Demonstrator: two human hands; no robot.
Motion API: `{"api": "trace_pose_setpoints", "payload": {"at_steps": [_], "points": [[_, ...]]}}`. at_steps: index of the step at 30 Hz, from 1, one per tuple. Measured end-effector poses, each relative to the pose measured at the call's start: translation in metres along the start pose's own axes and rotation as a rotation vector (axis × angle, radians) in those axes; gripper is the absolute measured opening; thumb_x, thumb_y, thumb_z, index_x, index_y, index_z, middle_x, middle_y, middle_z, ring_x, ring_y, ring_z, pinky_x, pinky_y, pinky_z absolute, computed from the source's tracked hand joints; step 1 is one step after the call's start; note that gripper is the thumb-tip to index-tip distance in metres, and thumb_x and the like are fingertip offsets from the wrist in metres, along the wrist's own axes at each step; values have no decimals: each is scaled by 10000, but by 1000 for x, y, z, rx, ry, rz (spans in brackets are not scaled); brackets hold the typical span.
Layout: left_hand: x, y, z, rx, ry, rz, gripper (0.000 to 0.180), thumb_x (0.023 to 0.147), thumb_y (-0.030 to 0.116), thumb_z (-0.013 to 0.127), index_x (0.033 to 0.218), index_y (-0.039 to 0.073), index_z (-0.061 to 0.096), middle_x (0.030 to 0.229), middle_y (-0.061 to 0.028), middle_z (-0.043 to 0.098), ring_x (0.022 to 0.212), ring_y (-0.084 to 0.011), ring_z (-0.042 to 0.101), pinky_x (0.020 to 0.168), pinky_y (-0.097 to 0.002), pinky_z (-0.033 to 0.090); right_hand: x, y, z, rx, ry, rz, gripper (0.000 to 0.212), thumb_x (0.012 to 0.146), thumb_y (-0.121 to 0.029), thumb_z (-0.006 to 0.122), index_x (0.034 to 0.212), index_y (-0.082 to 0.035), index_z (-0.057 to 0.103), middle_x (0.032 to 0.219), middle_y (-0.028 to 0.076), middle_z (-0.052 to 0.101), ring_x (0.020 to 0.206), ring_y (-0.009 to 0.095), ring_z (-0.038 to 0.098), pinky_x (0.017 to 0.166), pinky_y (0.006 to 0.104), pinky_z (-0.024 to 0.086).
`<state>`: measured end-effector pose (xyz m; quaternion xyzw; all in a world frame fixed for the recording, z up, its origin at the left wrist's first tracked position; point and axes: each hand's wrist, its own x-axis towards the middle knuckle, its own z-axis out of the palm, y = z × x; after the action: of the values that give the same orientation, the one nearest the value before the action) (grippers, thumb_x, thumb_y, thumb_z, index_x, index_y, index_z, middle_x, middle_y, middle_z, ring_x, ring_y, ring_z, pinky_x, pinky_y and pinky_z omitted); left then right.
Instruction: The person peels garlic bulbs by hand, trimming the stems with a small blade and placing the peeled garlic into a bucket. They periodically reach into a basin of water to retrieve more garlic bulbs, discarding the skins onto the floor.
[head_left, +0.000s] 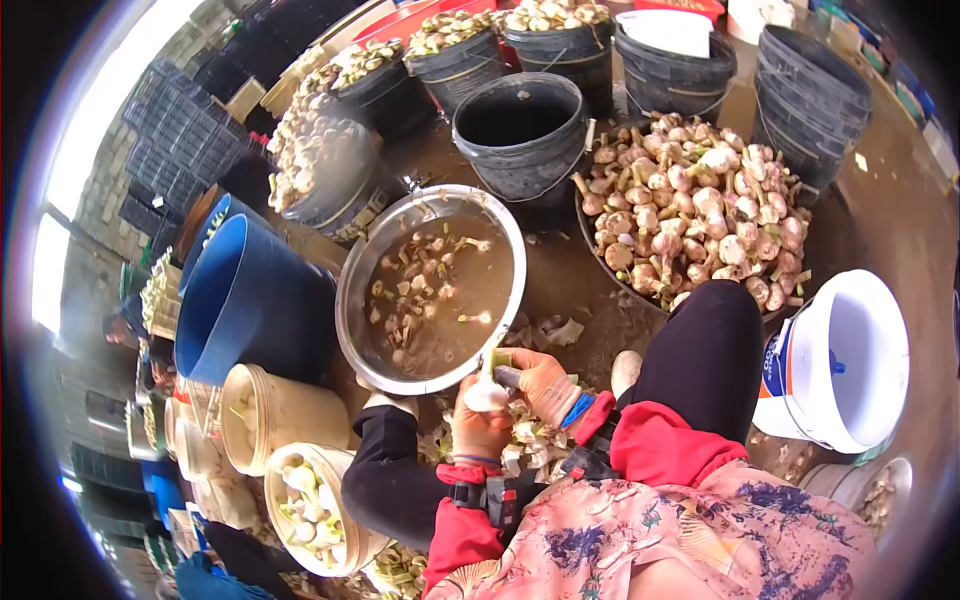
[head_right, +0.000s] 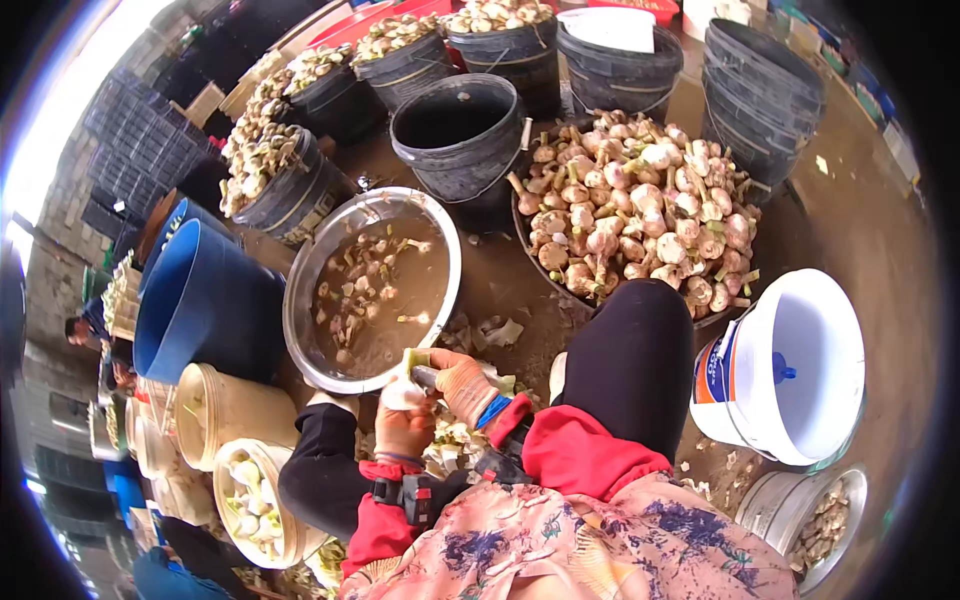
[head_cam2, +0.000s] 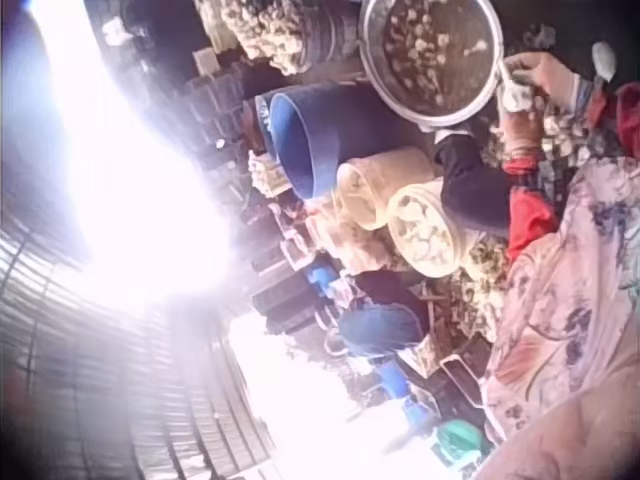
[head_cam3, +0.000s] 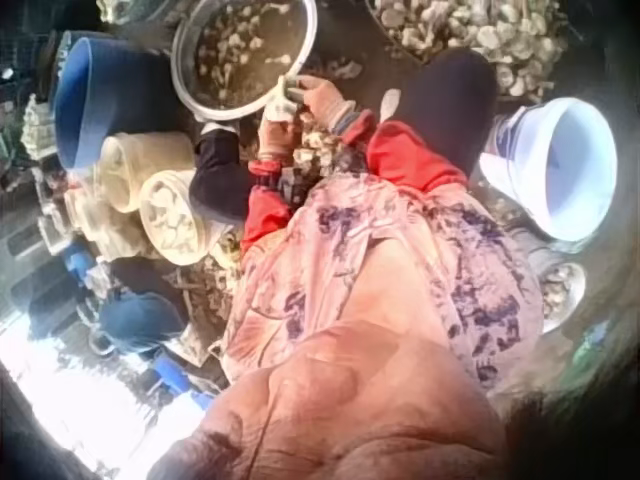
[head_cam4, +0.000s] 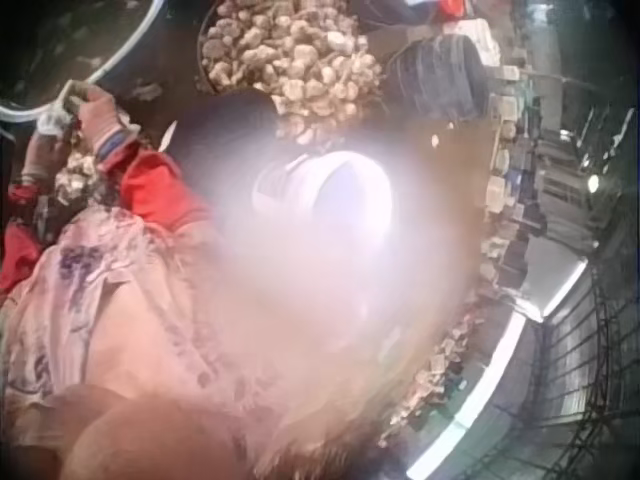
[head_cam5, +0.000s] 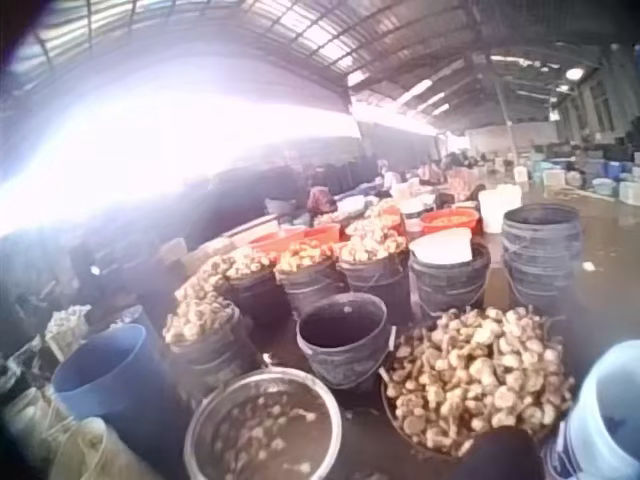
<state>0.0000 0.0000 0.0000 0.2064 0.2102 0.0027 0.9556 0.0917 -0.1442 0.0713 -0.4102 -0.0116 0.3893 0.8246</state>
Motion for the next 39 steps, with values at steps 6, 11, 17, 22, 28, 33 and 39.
{"api": "trace_pose_setpoints", "payload": {"at_steps": [6, 11, 17, 22, 28, 33, 39], "points": [[-46, -14, 46, 98, 498, 208, 752, 805, 496, 609, 1317, 38, 304, 1313, -215, 371, 1152, -374, 437, 930, -461, 408, 15, 17, 27, -477, 184, -361, 329, 801, -26, 586, 1125, -79, 591, 911, 63, 666, 780, 137, 631, 647, 245, 490], [-52, -4, 80, 359, 68, 358, 605, 844, 388, 611, 1296, 90, 341, 1174, -117, 490, 1014, -258, 533, 838, -397, 470, 5, 19, 28, -995, 75, -362, 342, 778, -23, 597, 1118, -55, 580, 960, 147, 649, 857, 201, 634, 758, 289, 480], [-8, 5, 42, 561, 419, 586, 477, 827, 427, 625, 1097, 73, 456, 827, -8, 549, 664, -84, 501, 546, -216, 417, 6, 22, 40, -779, -45, -418, 320, 773, -16, 588, 1090, -62, 601, 926, 113, 654, 838, 184, 623, 748, 279, 477], [-23, 11, 66, 349, 416, 232, 456, 836, 557, 519, 923, 111, 561, 667, -7, 565, 459, -93, 475, 341, -199, 304, 29, 22, 13, -245, 126, -60, 264, 813, 4, 578, 1072, -30, 615, 929, 26, 634, 831, 95, 564, 741, 250, 478], [-45, 3, 58, 299, 339, 87, 546, 801, 570, 564, 1042, 80, 532, 730, -41, 577, 510, -112, 512, 360, -210, 350, 65, 29, -62, -777, 401, -100, 218, 782, -119, 648, 990, -56, 636, 823, 67, 659, 728, 148, 603, 686, 290, 486], [-35, 14, 50, 672, 479, 160, 611, 794, 547, 595, 1135, 44, 542, 822, -28, 582, 601, -107, 547, 452, -205, 419, 51, 57, -38, -639, -114, 9, 500, 783, -307, 687, 1172, -27, 548, 1100, 117, 614, 973, 218, 583, 879, 311, 445], [-33, 18, 50, 729, 451, 298, 458, 846, 400, 602, 1184, 96, 541, 937, -6, 607, 755, -102, 576, 538, -197, 459, 37, 15, -5, -35, -3, 31, 307, 853, -80, 593, 1150, -13, 551, 923, 55, 601, 844, 134, 586, 761, 272, 497]]}}
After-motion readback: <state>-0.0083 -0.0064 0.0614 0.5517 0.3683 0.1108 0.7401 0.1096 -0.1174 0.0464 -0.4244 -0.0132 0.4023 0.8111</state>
